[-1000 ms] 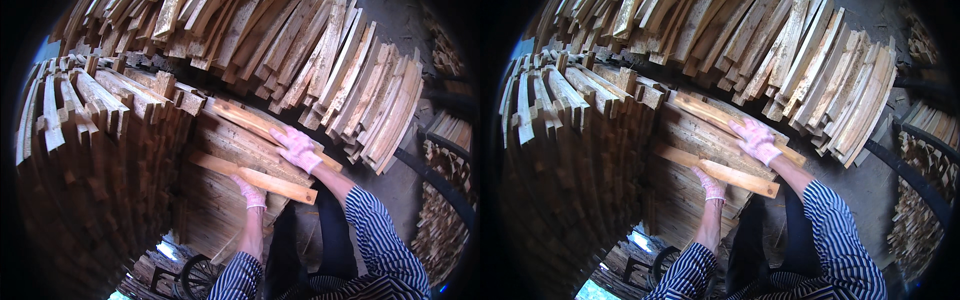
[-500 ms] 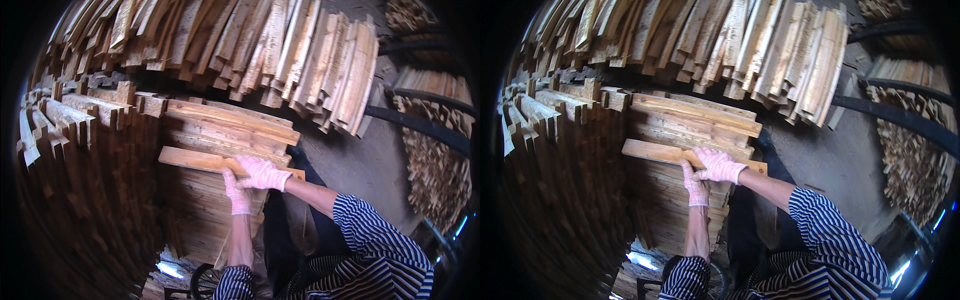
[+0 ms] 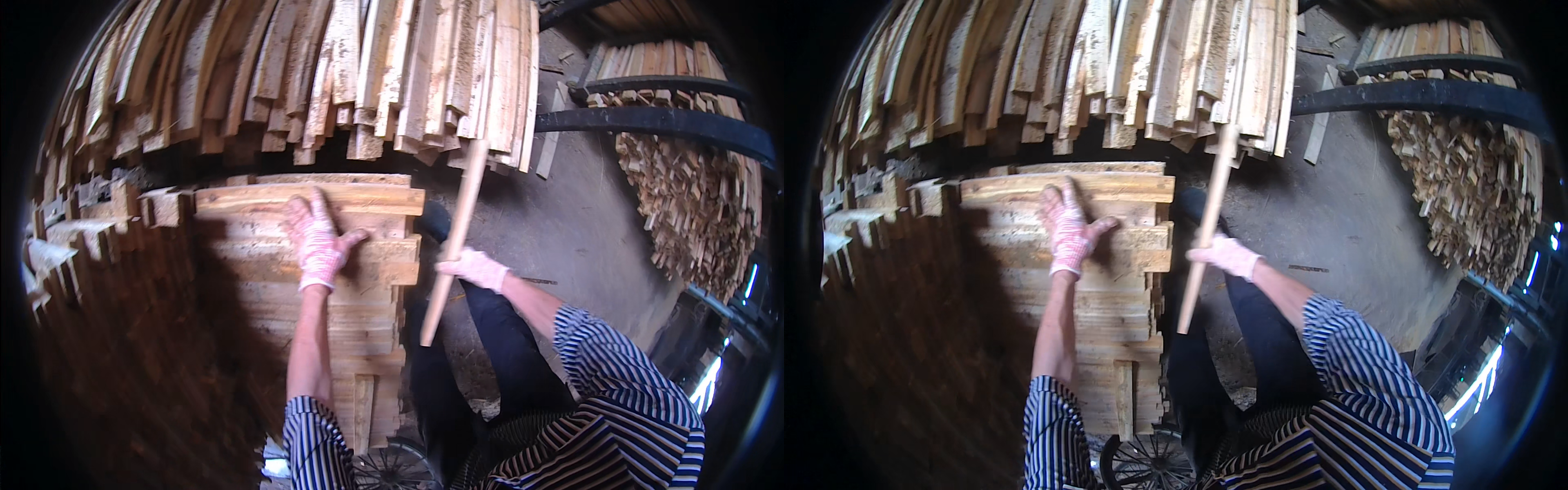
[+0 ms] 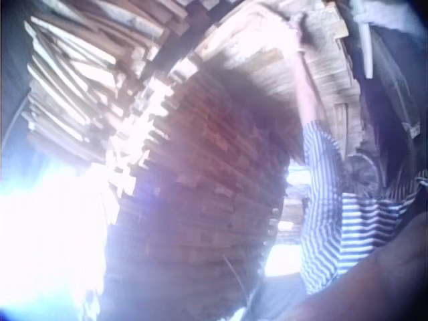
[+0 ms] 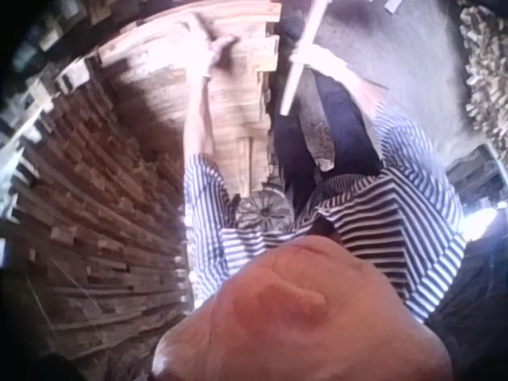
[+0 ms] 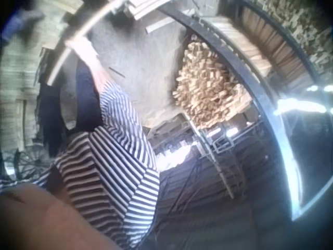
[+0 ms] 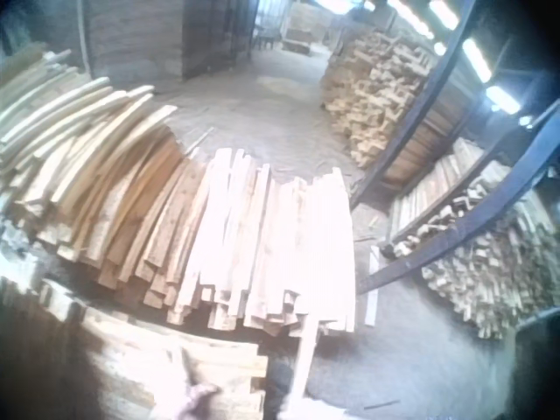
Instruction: The person repeatedly picks up small wooden planks from a pile on the floor and stacks them onto a larger, organized stack. The person wears pink gloves and handles the wood by hand, moving pieces from a disorganized pile to a neat arrangement.
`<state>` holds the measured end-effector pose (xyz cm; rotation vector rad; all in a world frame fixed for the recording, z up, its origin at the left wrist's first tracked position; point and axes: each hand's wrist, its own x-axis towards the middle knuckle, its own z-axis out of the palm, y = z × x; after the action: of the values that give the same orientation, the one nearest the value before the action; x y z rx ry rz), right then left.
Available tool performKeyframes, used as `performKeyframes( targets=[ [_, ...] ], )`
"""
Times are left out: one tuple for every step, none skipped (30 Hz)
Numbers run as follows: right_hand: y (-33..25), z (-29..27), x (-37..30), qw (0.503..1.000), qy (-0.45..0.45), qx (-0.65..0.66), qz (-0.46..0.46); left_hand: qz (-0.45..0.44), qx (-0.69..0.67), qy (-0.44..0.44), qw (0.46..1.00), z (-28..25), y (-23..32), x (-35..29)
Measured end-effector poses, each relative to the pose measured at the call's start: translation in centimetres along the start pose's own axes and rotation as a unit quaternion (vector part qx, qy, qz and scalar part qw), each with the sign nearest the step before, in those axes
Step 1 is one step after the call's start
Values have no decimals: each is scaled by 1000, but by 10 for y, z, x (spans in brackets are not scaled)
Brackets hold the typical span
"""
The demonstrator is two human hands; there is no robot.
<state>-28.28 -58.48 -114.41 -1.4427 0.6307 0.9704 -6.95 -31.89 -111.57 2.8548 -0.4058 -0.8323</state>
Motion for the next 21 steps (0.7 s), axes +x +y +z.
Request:
performKeyframes(
  targets=[
    [-23,13,16,989,-44,-132,57,5,8,3,1000,1,-12,5],
    [-30,29,33,986,-9,-163,15,3,18,15,1000,9,-19,10],
    [-30,43,43,981,30,-190,-17,2,25,17,1000,9,-17,15],
    [-29,48,41,976,36,-213,-16,1,29,4,1000,14,-14,14],
    [-38,43,42,968,43,-246,-26,-5,33,7,999,11,-11,18],
    [-38,48,40,979,80,-186,8,-1,25,1,1000,9,-8,19],
    [-37,55,37,985,114,-123,38,1,20,-5,1000,6,-6,18],
    [-52,59,26,985,132,-108,28,-20,26,-20,999,6,-11,17],
    [-66,61,13,985,147,-91,15,-32,27,-6,999,4,-14,10],
    [-70,56,3,984,167,-60,-27,-44,-39,5,998,-7,5,8],
    [-78,50,-5,982,175,-60,-39,-26,-150,20,988,-9,13,1],
    [-100,36,-19,985,164,-43,-32,27,-379,-35,924,-17,34,-12],
    [-122,24,-33,988,152,-26,-23,58,-400,-93,910,-34,69,-33],
    [-118,12,-25,988,145,-9,-59,38,-539,-185,821,-28,87,-45],
    [-121,-1,-25,949,223,-113,-193,-25,-672,-271,689,-16,101,-56],
    [-119,-19,-19,906,285,-224,-216,-101,-745,-340,565,-5,119,-66],
    [-117,-40,-12,849,345,-330,-227,-67,-754,-252,603,-20,146,-71],
    [-145,-70,-10,927,296,-132,-187,-88,-716,-254,645,-35,159,-64],
    [-177,-100,-9,950,270,78,-138,-112,-676,-252,683,-47,170,-56],
    [-206,-132,-13,846,401,-317,-153,-130,-739,-196,631,-52,182,-52],
    [-224,-162,-3,838,476,-251,-93,-125,-744,-178,632,-54,188,-49]
  ],
)
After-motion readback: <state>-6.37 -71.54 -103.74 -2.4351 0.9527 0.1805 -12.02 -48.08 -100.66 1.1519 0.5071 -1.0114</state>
